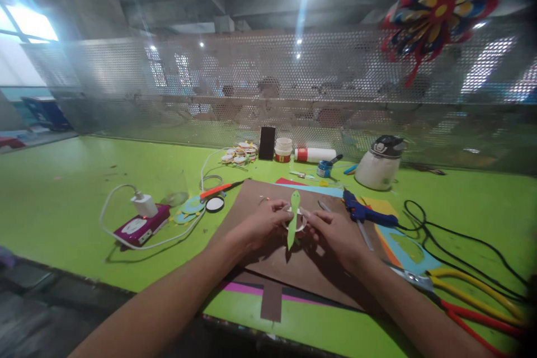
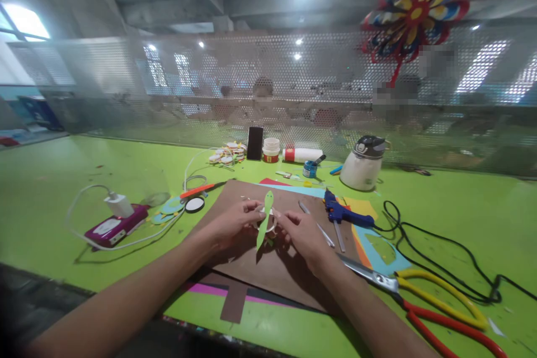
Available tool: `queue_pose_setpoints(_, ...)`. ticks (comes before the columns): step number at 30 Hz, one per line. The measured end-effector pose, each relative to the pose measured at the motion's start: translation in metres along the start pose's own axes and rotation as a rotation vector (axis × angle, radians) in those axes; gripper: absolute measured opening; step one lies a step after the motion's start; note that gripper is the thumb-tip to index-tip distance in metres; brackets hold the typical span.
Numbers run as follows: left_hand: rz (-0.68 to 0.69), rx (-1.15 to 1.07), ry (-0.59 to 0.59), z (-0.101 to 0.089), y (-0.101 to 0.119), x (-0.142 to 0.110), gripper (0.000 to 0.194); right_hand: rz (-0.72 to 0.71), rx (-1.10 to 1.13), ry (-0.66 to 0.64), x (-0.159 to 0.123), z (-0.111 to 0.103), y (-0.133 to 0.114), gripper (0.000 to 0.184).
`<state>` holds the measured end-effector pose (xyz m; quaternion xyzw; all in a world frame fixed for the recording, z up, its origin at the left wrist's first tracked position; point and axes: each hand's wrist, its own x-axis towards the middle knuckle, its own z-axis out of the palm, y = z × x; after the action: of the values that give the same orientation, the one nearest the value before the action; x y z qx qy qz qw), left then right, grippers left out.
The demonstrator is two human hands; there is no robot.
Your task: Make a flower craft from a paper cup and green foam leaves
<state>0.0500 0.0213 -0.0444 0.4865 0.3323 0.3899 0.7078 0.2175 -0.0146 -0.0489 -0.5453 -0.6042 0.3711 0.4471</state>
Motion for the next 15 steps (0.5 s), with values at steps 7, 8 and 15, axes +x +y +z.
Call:
queue_pose_setpoints(7, -0.038, 0.014, -0.042, 0.000, 0.000, -0.002, 0.016, 0.161, 0.307, -0.140, 0.003, 0.004, 0.011, 0.045)
queue_pose_setpoints(8, -0.037, 0.019, -0.048, -0.001, 0.000, -0.002, 0.018, 0.169, 0.325, -0.147, 0.004, 0.004, 0.013, 0.044)
queue_pose_setpoints(15, -0.058, 0.059, -0.089, -0.006, 0.000, -0.002, 0.018, 0.208, 0.369, -0.191, 0.007, 0.004, 0.017, 0.035)
